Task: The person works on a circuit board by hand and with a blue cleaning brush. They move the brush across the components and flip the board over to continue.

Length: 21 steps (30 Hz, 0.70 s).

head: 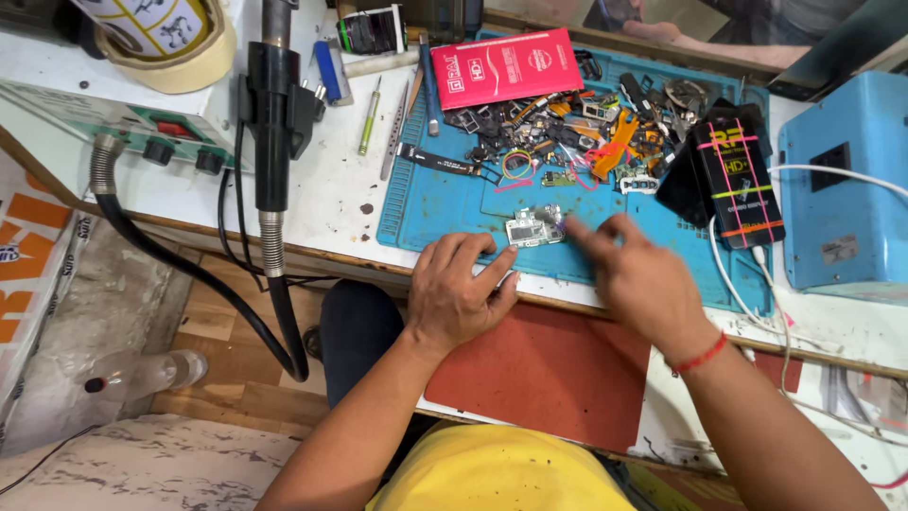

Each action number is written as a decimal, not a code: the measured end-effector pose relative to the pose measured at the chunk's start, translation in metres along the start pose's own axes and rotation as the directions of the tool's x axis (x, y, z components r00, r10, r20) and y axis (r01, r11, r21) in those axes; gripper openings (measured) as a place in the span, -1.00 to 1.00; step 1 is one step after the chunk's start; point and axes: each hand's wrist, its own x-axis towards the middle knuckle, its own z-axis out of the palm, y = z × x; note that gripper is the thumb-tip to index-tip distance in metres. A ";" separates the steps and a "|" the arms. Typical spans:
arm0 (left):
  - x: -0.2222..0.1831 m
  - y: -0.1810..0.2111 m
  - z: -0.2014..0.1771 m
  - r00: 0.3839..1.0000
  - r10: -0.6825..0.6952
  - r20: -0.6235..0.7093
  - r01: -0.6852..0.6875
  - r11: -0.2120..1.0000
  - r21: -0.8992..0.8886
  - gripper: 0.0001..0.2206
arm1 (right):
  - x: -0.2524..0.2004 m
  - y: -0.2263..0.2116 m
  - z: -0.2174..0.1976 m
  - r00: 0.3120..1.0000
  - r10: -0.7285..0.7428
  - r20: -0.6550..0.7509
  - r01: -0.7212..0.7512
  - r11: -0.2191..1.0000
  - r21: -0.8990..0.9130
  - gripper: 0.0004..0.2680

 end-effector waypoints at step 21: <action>0.040 -0.004 -0.007 0.966 -0.177 0.190 0.170 0.984 0.054 -0.69 | -0.032 -0.057 0.012 0.963 0.241 0.121 -0.263 0.935 0.239 -0.55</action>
